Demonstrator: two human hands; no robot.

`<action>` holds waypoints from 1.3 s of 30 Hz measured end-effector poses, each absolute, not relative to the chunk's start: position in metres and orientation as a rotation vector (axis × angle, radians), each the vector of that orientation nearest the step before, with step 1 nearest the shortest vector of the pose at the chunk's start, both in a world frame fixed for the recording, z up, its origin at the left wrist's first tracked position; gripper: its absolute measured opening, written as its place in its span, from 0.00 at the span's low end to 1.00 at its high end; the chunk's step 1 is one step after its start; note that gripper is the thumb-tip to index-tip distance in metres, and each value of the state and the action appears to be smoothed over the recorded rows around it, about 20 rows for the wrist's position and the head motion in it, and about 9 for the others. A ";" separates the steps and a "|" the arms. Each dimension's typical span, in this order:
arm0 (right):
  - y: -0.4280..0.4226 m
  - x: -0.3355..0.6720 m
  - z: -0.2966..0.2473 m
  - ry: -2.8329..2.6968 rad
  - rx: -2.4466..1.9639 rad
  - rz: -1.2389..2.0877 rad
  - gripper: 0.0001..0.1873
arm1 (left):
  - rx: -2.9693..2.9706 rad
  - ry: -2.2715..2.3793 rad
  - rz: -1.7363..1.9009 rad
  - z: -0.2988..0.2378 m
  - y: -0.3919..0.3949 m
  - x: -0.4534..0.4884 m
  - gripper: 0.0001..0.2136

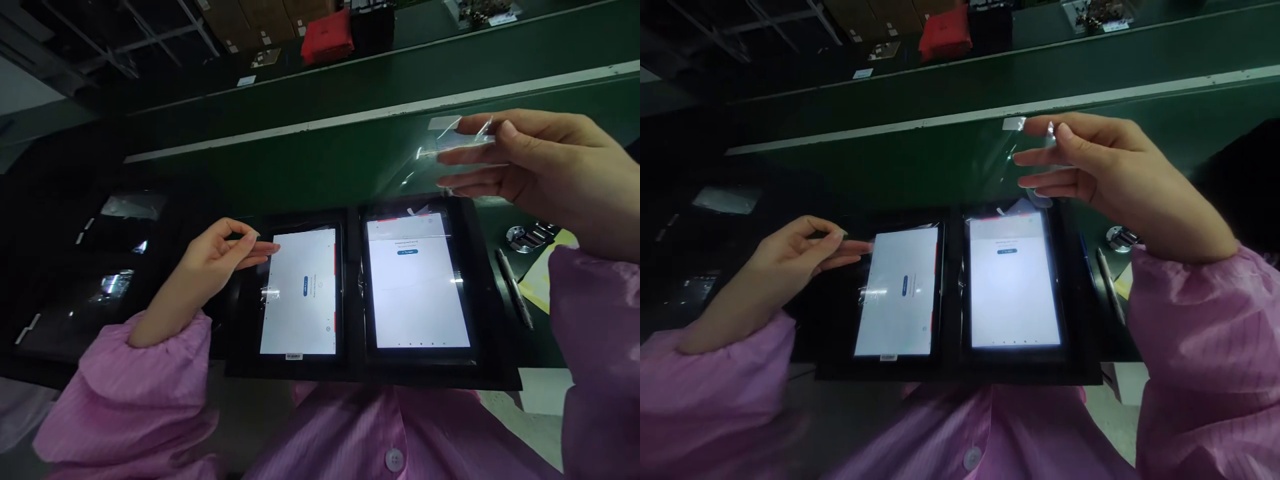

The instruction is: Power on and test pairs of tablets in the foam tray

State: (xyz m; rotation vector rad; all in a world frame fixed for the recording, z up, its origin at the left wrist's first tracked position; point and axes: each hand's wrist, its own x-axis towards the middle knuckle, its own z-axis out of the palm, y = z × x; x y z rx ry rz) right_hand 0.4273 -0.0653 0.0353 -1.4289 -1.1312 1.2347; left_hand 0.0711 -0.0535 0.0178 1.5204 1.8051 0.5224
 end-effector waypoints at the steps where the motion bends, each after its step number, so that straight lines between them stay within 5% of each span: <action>1: -0.066 0.429 0.034 -1.152 -1.399 1.252 0.16 | 1.484 1.810 0.515 0.018 -0.048 0.072 0.20; 4: -0.067 0.436 0.027 -1.260 -1.288 1.302 0.15 | 1.540 1.835 0.427 0.014 -0.036 0.077 0.29; 11: -0.078 0.444 0.012 -1.338 -1.219 1.410 0.17 | 1.980 1.842 0.195 -0.005 -0.032 0.092 0.16; 27: -0.105 0.450 -0.019 -1.473 -1.163 1.487 0.28 | 2.169 1.831 -0.038 0.001 -0.032 0.102 0.19; 39: -0.135 0.438 -0.041 -1.629 -1.278 1.337 0.16 | 2.177 2.019 -0.163 0.002 -0.041 0.120 0.16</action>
